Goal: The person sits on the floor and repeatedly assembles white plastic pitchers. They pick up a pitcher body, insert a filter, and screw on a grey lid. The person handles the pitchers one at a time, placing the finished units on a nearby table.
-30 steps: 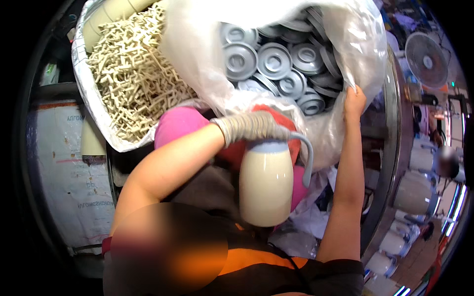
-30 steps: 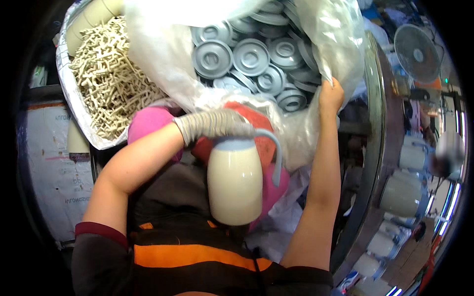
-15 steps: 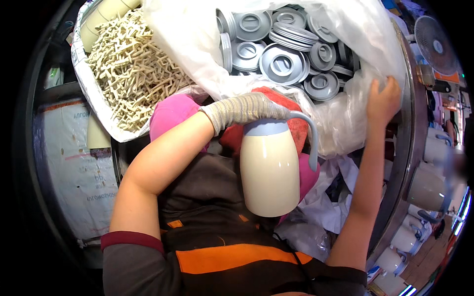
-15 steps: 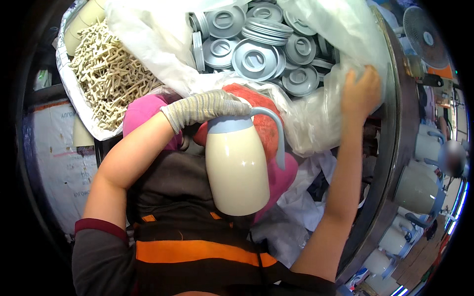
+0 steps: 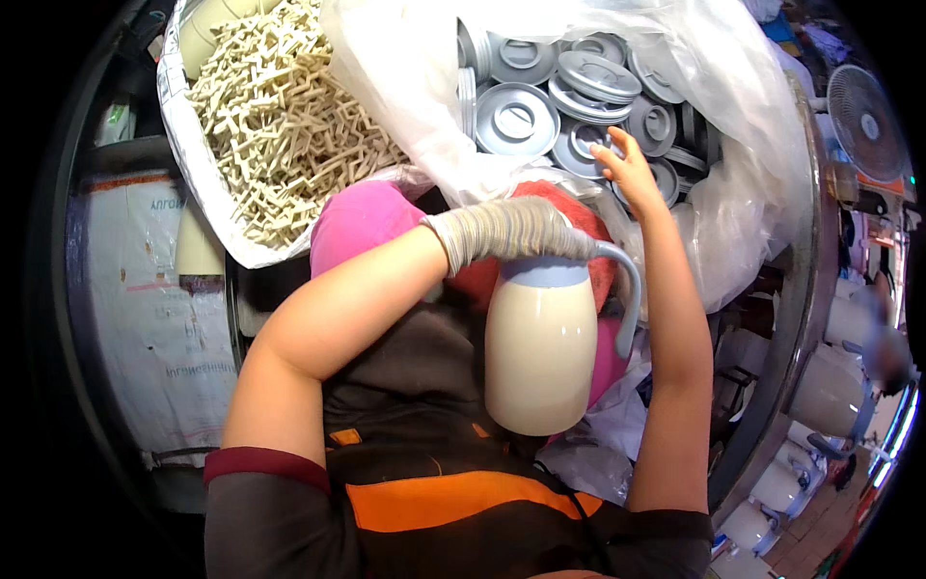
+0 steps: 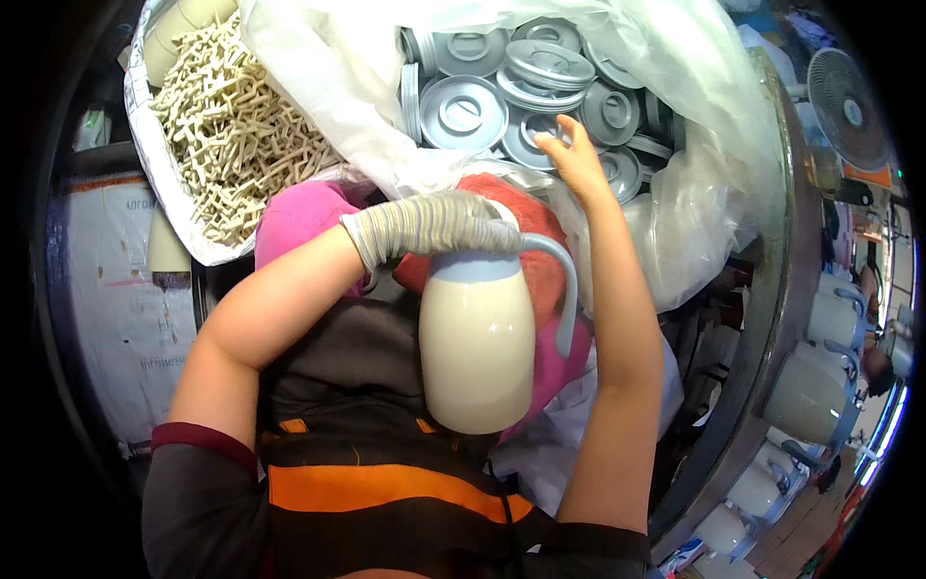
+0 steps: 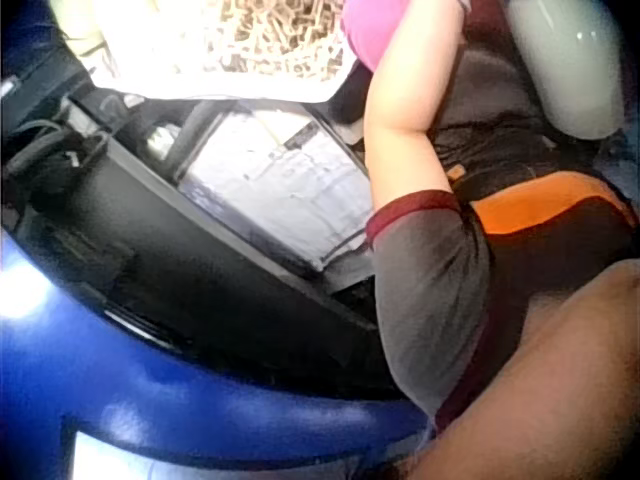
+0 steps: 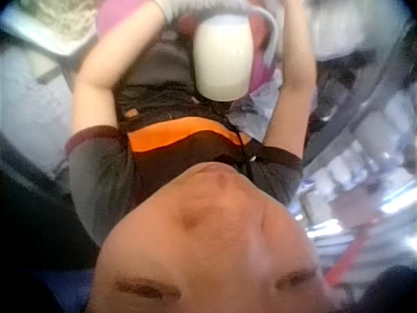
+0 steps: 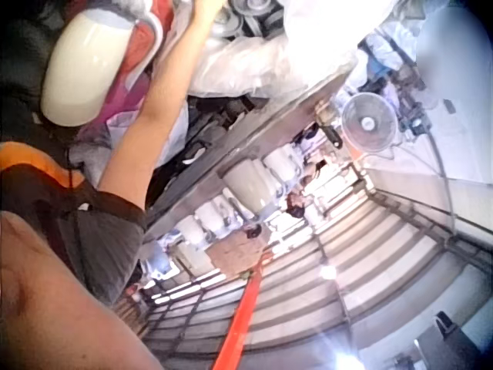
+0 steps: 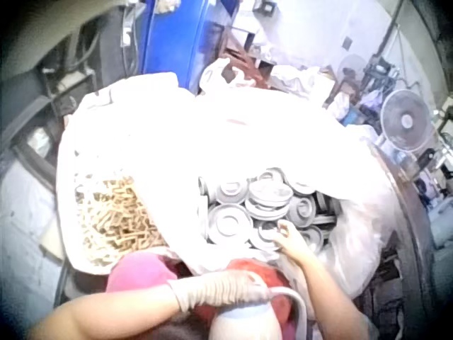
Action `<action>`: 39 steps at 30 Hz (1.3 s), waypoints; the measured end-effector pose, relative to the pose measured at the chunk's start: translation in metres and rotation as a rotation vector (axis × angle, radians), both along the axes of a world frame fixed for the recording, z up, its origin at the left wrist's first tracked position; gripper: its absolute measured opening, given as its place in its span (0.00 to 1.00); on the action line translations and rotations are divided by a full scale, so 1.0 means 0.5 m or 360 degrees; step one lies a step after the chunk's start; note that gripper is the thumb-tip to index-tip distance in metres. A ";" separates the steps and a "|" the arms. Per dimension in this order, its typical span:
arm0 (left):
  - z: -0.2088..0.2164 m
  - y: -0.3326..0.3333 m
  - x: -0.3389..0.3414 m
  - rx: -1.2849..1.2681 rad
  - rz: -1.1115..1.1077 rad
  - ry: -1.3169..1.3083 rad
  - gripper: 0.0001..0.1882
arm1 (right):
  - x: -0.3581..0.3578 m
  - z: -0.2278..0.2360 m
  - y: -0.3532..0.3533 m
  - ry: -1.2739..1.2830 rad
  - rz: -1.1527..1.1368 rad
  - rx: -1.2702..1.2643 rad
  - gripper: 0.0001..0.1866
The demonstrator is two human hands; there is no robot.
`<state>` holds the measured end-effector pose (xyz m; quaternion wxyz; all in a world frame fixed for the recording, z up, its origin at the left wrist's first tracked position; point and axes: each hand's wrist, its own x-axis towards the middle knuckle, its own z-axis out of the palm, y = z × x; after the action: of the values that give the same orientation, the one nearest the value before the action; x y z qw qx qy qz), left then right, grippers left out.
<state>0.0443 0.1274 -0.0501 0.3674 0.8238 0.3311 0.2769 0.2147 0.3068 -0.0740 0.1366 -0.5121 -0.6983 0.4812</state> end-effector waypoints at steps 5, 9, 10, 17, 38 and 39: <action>-0.010 0.008 0.033 0.0119 -0.0061 -0.0027 0.09 | -0.009 -0.038 0.016 -0.0248 -0.0316 0.0392 0.22; -0.079 0.024 0.054 0.0287 0.0051 0.0052 0.12 | -0.097 0.021 0.021 -0.0455 0.0159 0.1769 0.11; -0.086 0.024 0.050 0.0467 0.0060 0.0139 0.11 | -0.127 0.031 0.030 -0.0397 0.0280 0.1925 0.12; 0.028 -0.002 0.003 -0.0092 -0.0059 0.0026 0.10 | -0.176 0.008 0.260 -0.1312 0.0571 0.0891 0.39; 0.031 -0.048 -0.025 -0.1826 0.0593 -0.2325 0.20 | 0.317 0.248 -0.507 0.0541 -0.0657 0.0887 0.29; 0.035 -0.063 -0.016 -0.1954 0.0650 -0.2349 0.20 | 0.293 0.248 -0.525 0.0475 -0.0732 0.0840 0.31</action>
<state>0.0362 0.0957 -0.0328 0.7917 0.0366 0.2410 0.5602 0.3613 0.0444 0.0502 0.4683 -0.5269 -0.6375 0.3108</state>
